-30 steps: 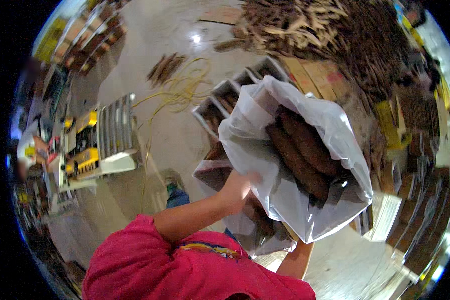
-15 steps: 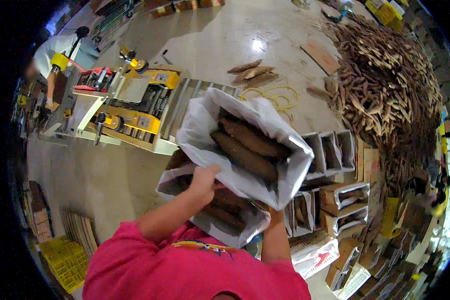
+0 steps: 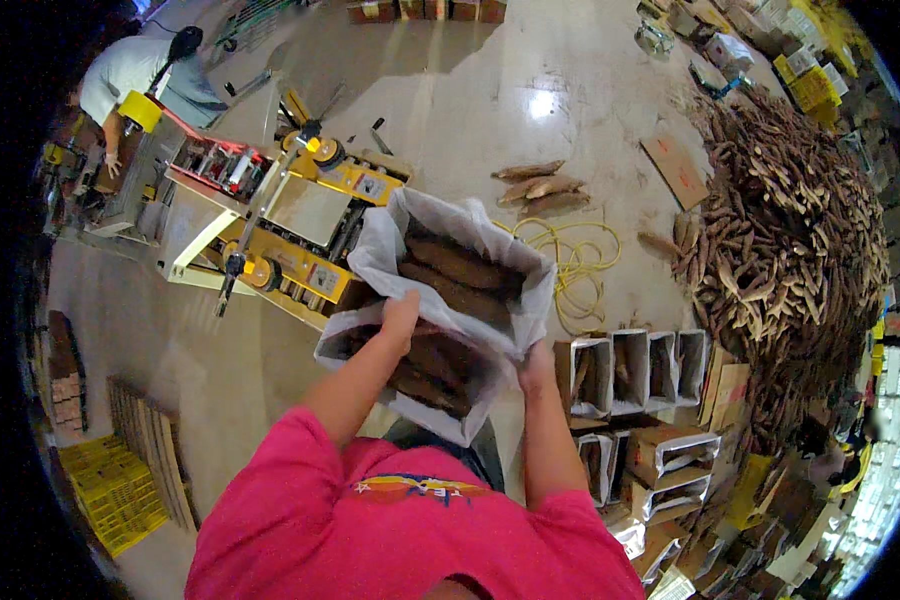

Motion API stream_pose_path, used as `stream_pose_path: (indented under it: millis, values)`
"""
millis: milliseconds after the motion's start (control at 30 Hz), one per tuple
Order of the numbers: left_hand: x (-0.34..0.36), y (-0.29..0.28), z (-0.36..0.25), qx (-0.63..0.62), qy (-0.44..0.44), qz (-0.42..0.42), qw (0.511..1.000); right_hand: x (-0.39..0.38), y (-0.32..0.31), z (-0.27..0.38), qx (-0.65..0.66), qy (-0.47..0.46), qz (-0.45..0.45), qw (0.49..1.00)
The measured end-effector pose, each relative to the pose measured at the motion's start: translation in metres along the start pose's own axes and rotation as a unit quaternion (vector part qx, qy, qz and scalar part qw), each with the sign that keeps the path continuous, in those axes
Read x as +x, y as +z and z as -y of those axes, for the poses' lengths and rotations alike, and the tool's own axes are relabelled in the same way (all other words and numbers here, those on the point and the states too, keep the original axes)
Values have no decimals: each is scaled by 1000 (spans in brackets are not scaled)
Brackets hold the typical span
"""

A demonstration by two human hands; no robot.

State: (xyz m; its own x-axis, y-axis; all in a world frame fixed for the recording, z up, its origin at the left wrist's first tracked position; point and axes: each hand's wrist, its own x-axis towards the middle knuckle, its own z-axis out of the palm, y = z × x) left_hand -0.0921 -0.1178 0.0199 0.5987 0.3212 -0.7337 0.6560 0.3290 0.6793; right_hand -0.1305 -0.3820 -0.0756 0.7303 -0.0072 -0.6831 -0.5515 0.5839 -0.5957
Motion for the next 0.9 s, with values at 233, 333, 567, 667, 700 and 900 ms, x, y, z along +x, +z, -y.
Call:
stream_pose_path:
  millis: [233, 333, 567, 667, 700, 900]
  values:
    - [81, -103, 57, 384, 34, 2, 923, 46, 31, 59, -153, -1, -23, 988]
    - [-13, -54, -97, 466, -19, 197, 862, 71, 22, 101, -139, -20, -73, 987]
    - [75, -71, -133, 431, 175, -124, 877, 97, 35, 124, -499, -150, -114, 846]
    - [143, -52, -96, 77, 31, -68, 994, 98, 37, 118, -427, -168, -120, 881]
    - [158, -41, -97, 60, 49, -30, 997, 98, 33, 119, -398, -161, -122, 895]
    - [199, -25, -100, 277, 354, -86, 889, 67, 74, 114, -277, -229, -113, 926]
